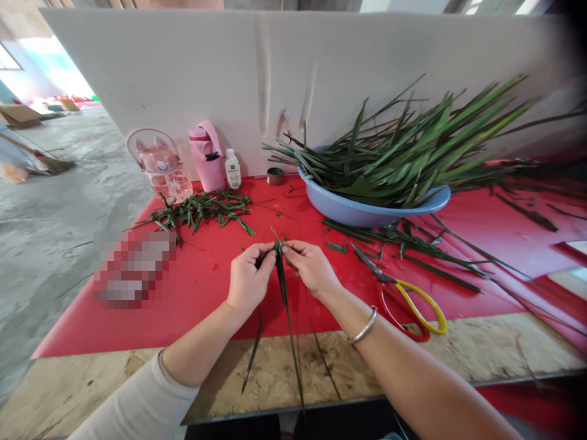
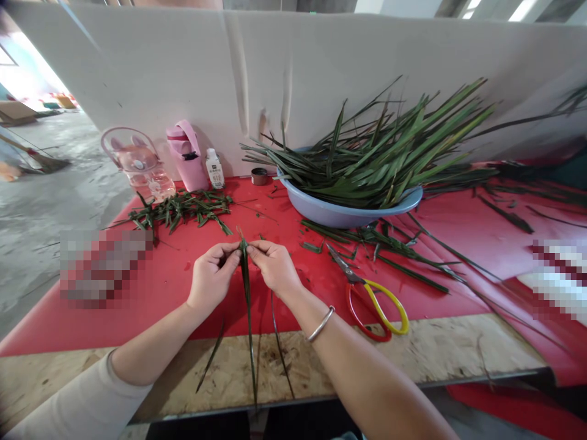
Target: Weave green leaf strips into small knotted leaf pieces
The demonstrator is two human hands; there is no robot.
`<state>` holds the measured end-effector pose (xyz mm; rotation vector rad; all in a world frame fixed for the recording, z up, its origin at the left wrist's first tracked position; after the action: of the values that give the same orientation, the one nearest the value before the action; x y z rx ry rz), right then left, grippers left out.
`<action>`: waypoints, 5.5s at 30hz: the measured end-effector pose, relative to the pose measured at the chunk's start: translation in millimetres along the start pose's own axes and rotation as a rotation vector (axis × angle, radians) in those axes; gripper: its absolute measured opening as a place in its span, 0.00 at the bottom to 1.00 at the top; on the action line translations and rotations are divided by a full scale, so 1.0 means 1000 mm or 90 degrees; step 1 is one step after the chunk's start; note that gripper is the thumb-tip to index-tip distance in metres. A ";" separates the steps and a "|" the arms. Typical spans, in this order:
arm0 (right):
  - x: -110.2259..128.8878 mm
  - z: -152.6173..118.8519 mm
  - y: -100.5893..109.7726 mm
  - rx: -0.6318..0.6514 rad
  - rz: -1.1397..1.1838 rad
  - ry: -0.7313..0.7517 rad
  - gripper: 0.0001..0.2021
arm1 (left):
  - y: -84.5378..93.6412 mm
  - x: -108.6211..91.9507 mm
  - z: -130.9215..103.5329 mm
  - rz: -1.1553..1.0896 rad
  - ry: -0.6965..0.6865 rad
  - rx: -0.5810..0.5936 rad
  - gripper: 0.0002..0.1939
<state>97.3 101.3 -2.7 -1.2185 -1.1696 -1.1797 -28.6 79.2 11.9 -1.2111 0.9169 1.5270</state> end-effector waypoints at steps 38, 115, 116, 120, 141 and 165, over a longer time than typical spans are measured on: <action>0.028 -0.009 0.003 -0.027 -0.203 0.213 0.11 | 0.005 -0.006 -0.001 0.152 -0.045 -0.024 0.10; 0.038 0.007 0.043 -0.055 -0.641 0.253 0.20 | 0.000 0.018 0.014 0.432 -0.111 0.192 0.15; 0.043 0.012 0.063 -0.108 -0.651 0.240 0.20 | 0.003 0.018 0.016 0.444 -0.114 0.164 0.15; 0.032 0.031 0.149 -0.204 -0.828 0.060 0.17 | 0.011 0.016 0.018 0.445 -0.119 0.095 0.15; 0.024 -0.057 0.215 -0.119 -0.882 -0.005 0.17 | -0.006 -0.009 0.001 0.324 -0.246 0.158 0.11; 0.023 -0.046 0.275 -0.180 -0.464 -0.010 0.11 | -0.001 -0.003 0.003 0.372 -0.280 0.148 0.12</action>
<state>373.0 55.7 7.4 -1.0210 -1.5597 -1.9272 -28.5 81.7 15.6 -0.4159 1.1593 1.9689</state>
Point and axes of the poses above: each hand's wrist, its own z-axis towards the middle knuckle, its own y-axis out of the back of the hand, x = y × z, the point moved 8 cm from there along z, towards the middle knuckle, and after that the axes turned 9 degrees about -x, right-handed, at the moved point
